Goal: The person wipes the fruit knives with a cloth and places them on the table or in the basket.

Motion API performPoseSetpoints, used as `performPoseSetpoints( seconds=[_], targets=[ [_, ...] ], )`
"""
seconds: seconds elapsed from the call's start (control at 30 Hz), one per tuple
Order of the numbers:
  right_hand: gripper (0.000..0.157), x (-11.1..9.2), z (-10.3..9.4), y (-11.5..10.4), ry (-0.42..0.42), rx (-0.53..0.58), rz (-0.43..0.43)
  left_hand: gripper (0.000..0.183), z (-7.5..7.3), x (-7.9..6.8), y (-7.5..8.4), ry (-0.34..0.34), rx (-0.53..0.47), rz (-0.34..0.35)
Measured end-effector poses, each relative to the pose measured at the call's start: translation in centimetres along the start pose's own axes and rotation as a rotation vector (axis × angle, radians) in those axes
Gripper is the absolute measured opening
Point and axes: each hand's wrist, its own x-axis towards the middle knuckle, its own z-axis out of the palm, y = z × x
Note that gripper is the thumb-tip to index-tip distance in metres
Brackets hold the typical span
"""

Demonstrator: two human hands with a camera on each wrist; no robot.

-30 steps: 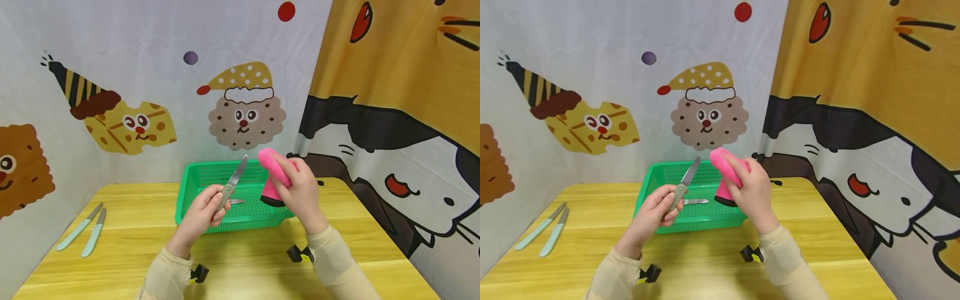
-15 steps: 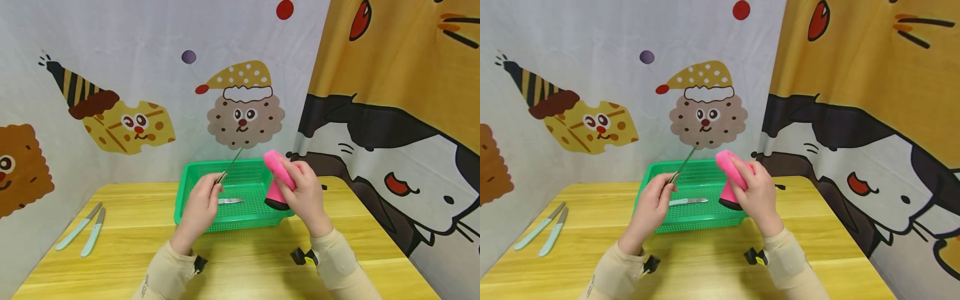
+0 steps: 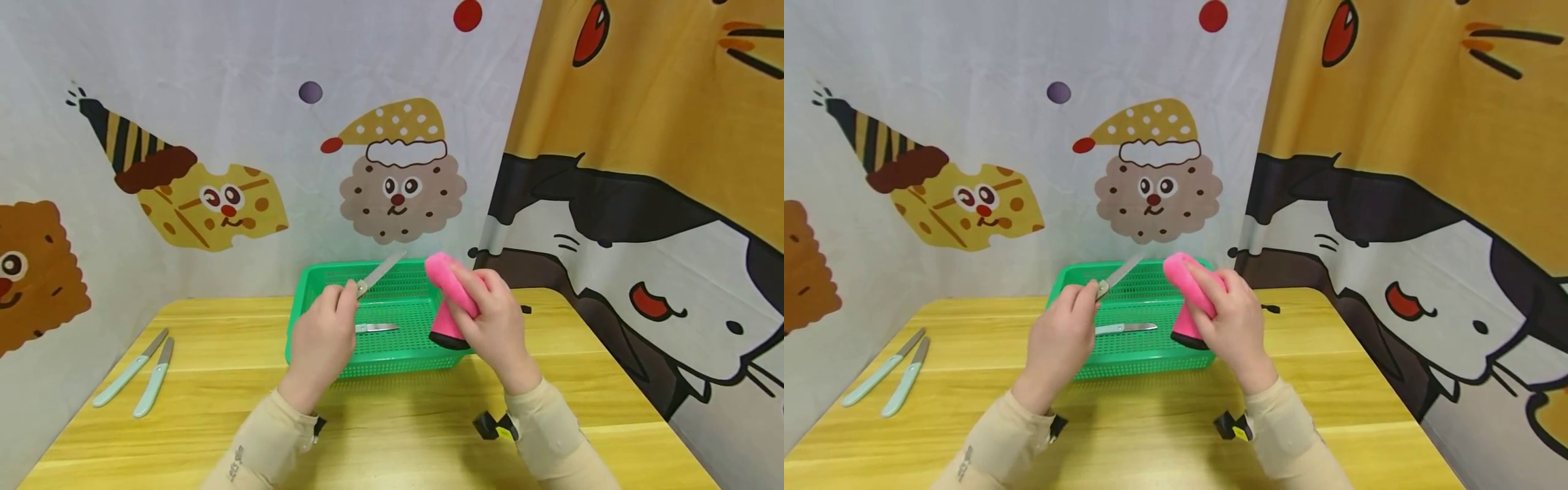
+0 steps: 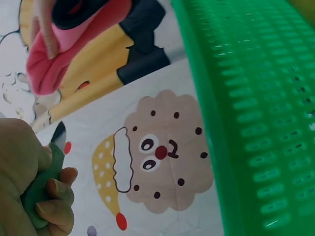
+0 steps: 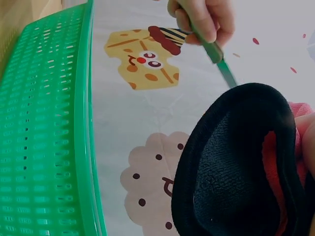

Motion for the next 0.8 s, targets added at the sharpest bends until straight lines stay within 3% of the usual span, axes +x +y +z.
performPoseSetpoints(
  seconds=[0.3, 0.5, 0.63, 0.8],
  targets=[
    [0.041, -0.2, 0.9, -1.7, -0.049, -0.012, -0.098, 0.015, 0.3, -0.1, 0.1, -0.071, 0.064, 0.132],
    [0.049, -0.6, 2.2, -3.4, -0.094, -0.007, -0.119, 0.019, 0.4, -0.1, 0.8, -0.066, 0.051, 0.143],
    [0.049, -0.7, 2.9, -4.4, -0.135, 0.005, -0.11, 0.006, 0.5, -0.3, 1.2, -0.064, 0.014, 0.159],
    [0.047, -0.8, 3.4, -4.6, -0.12, -0.014, -0.114, 0.024, 0.5, -0.6, 1.2, -0.035, -0.032, 0.179]
  ],
)
